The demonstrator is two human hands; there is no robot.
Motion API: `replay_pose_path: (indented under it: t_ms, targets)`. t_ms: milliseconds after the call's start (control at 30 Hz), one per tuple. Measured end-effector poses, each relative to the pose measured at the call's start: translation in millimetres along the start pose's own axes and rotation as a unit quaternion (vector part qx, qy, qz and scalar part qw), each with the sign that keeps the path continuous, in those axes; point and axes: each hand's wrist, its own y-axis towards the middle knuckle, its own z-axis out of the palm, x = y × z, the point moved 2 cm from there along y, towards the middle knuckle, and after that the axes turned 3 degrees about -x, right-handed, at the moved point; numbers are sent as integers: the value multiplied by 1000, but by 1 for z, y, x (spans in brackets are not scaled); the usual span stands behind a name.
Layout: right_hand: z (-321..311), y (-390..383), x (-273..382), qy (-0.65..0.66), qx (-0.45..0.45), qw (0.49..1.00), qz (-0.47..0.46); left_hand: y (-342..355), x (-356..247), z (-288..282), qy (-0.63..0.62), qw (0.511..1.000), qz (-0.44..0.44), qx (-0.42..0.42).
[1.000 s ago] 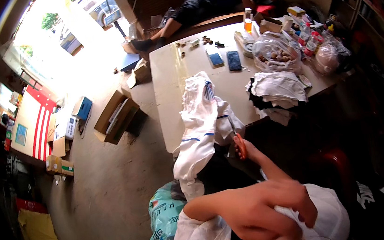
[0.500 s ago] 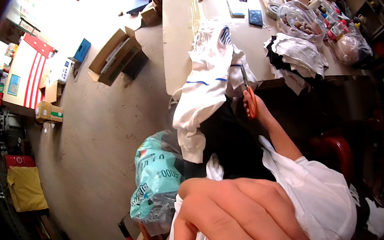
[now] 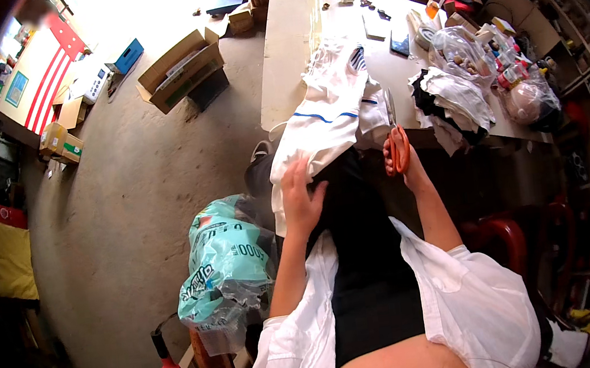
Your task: The person sits on the floor and uses orange-handled scissors to cut a white fabric with blue stripes into strips. They repeatedly fold and trim the fabric, placing cut pieces aside on the table.
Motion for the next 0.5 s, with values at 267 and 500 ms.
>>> replay_pose_path:
  t_ms: [267, 500]
  targets:
    - [0, -22, 12, 0, 11, 999, -51, -23, 27, -4, 2, 991, -66, -112]
    - [-5, 10, 20, -133, 1, 980, -147, -35, 37, -15, -16, 987, -75, -142]
